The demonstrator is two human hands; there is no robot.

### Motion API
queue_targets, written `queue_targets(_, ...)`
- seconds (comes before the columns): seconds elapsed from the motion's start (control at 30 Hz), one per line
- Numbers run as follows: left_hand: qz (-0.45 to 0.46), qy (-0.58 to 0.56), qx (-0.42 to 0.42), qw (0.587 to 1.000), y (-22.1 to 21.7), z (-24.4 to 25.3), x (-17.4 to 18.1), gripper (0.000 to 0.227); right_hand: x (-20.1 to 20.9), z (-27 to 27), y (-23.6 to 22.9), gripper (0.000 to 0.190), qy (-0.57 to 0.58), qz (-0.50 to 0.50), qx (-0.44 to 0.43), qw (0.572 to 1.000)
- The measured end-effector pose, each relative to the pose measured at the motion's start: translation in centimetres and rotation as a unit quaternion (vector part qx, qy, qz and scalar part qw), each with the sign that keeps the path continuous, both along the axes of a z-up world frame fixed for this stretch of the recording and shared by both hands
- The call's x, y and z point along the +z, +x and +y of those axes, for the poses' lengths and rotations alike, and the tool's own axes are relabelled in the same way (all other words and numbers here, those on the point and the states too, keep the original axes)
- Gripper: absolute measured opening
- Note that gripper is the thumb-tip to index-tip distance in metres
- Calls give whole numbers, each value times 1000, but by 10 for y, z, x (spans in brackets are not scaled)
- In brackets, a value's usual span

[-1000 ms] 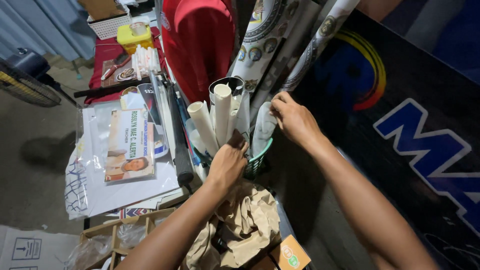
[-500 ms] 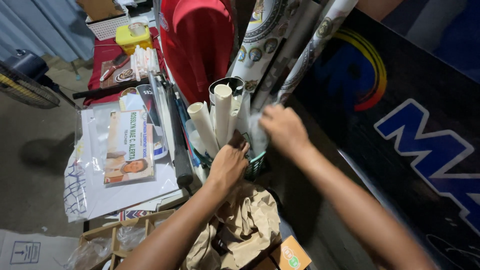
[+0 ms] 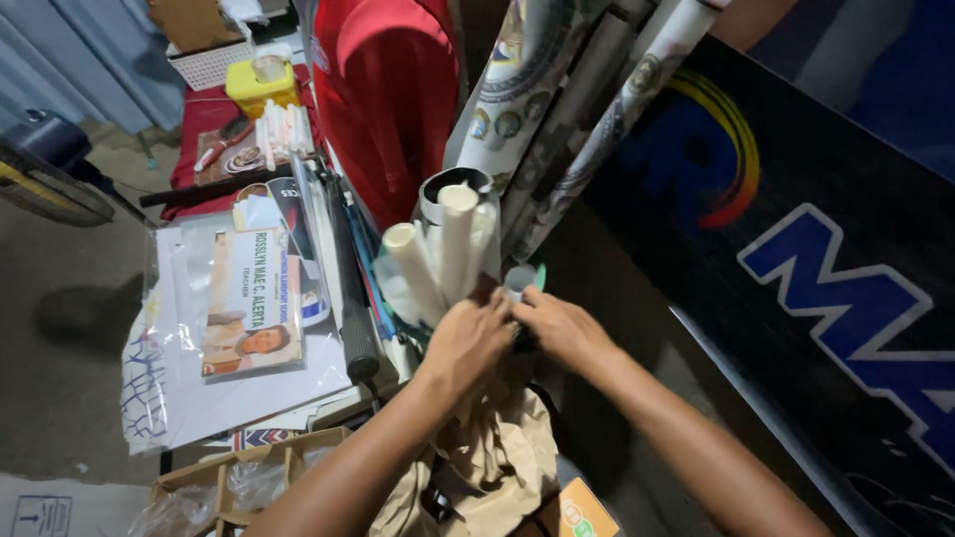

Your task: The person organizes various items on a cluttered table, including rolling up printed paper and placing it into a green basket. They then unwrap several white mugs from plastic packaging, wipe them with a cloth, and place them back into a cardboard box.

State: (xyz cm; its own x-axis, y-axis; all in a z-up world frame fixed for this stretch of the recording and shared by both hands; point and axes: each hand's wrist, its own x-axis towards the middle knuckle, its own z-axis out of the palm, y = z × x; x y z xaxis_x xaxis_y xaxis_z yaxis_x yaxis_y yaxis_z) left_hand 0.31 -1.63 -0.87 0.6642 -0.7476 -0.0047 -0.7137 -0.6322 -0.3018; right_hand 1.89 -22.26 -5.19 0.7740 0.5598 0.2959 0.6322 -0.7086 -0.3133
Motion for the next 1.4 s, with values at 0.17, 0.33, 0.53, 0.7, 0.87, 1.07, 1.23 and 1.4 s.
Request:
queue_targets(0.17,-115,-119,-171,971,-22,-6,55,36,-22,-37,42,31,38,31,49,998)
queue_targets(0.33,-140,-203,-203,948,-19,14,60,42,12,-41,53,39,124,244,-172,946)
queue_targets(0.53,-50,-280,-30,958,-24,38,62,39,-33,-70,74,44,139,68,-136,979)
queue_targets(0.7,-11,-422,15,906,-39,30,89,39,-18,-58,52,49,187,21,-98,977)
queue_targets(0.87,59,-499,139,853,-28,28,88,38,-28,-57,30,54,202,28,-110,973)
queue_targets(1.07,108,-426,166,883,-26,33,67,57,3,-31,-18,74,199,154,-96,963)
queue_targets(1.23,59,-247,144,956,-25,33,54,86,13,-7,-21,74,163,69,-123,976)
queue_targets(1.4,-29,-198,138,970,-7,51,24,72,-15,4,2,75,193,69,-185,961)
